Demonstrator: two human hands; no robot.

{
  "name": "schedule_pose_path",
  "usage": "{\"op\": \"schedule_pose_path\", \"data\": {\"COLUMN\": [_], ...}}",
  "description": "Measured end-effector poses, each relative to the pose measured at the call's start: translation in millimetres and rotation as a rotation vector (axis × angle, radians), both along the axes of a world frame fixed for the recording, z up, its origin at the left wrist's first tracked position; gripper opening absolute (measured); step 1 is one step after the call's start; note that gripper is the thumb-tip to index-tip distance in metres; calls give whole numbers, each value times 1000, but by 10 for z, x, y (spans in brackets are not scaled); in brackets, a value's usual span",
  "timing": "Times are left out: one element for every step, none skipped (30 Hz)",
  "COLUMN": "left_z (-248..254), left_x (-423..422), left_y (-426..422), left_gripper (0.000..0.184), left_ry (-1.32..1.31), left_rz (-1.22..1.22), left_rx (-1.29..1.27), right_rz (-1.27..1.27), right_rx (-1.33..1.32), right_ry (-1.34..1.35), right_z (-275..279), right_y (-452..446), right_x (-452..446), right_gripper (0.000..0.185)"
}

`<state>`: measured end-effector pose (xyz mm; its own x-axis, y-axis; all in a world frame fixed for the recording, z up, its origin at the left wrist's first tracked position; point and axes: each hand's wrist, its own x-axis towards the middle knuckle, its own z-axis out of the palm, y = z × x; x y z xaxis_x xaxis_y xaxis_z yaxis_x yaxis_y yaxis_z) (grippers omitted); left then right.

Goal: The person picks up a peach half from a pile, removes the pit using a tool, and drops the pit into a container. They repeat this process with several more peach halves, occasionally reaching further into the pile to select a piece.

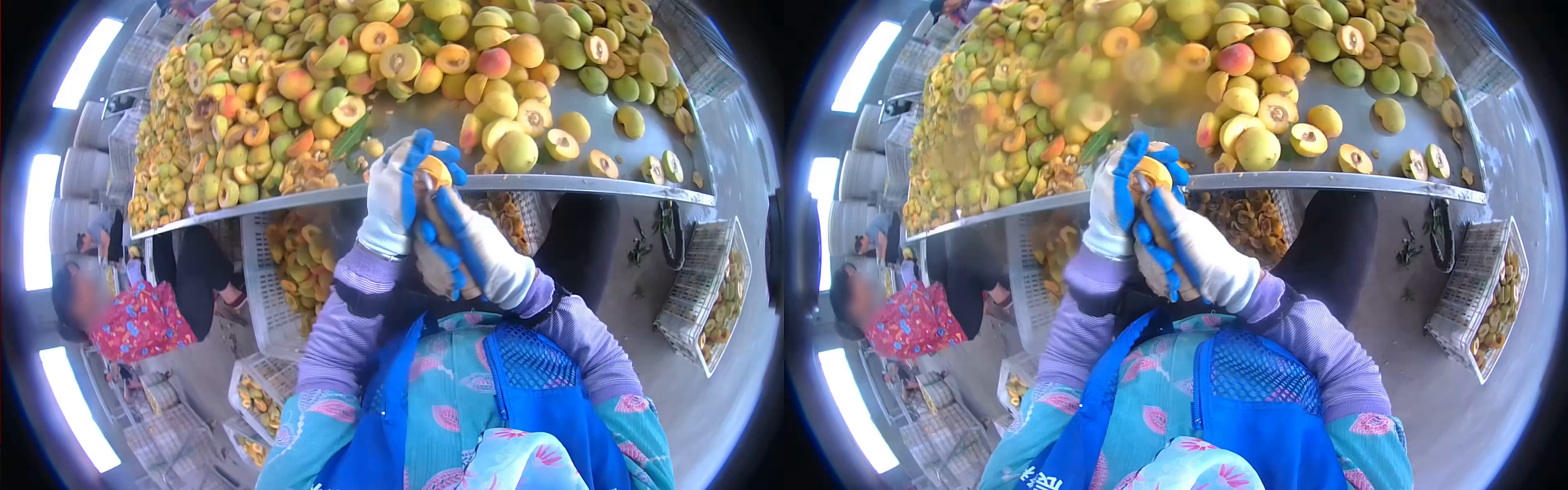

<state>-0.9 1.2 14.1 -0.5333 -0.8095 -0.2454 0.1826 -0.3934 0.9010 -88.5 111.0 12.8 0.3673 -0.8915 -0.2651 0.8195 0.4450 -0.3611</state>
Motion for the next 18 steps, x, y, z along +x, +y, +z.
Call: {"op": "schedule_pose_path", "data": {"left_z": [97, 30, -32, 11, 81, 96, 89, 76, 81, 31, 75, -112, 60, 122, -17, 35, 149, 239], "left_x": [37, 70, 94, 100, 134, 158, 179, 249, 354, 576, 767, 1163, 1221, 1282, 1340, 1158, 877, 510], "left_y": [18, 7, -25, -55, -24, -5, 13, 34, 29, 30, 39, -139, -240, -263, -317, -343, -345, -307], "left_gripper": [38, 36, 34, 33, 34, 35, 37, 35, 34, 30, 30, 31, 29, 29, 28, 29, 29, 30], "left_ry": [-103, -110, -117, -108, -114, -20, 76, 66, 57, -412, -783, -577, -879, -1379, -1627, -1320, -1016, -927], "left_rz": [-10, 4, 15, 12, -7, -17, -24, 83, 188, 121, 273, 362, 469, 360, 363, 294, 224, 147], "left_rx": [-61, -85, -117, -137, 25, 45, 70, 56, 41, -812, -1321, -521, -443, -589, -913, -909, -891, -809], "right_rz": [16, 20, 19, 95, 176, 205, 206, 219, 230, 231, 204, 197, 179, 117, 99, 25, -48, -163], "right_rx": [4, 26, 39, 44, 49, -2, 0, -15, -31, -7, 33, 56, 78, 91, 170, 210, 251, 254], "right_ry": [-1, 120, 243, -183, -608, -716, -720, -735, -749, -737, -590, -287, 18, 181, 402, 546, 688, 737], "right_z": [-12, -23, -23, -21, -29, -59, -58, -45, -10, 134, 156, 76, -74, -150, -165, -6, 109, 109], "right_y": [10, 1, -26, -30, -36, -62, -78, -64, -43, -2, 14, 33, 56, 85, 159, 177, 189, 170], "right_x": [28, 64, 94, 97, 93, 110, 118, 141, 149, 113, 98, 40, -32, -111, -250, -370, -465, -558], "right_gripper": [51, 52, 53, 51, 49, 45, 45, 45, 44, 43, 47, 49, 51, 53, 52, 53, 54, 52]}}
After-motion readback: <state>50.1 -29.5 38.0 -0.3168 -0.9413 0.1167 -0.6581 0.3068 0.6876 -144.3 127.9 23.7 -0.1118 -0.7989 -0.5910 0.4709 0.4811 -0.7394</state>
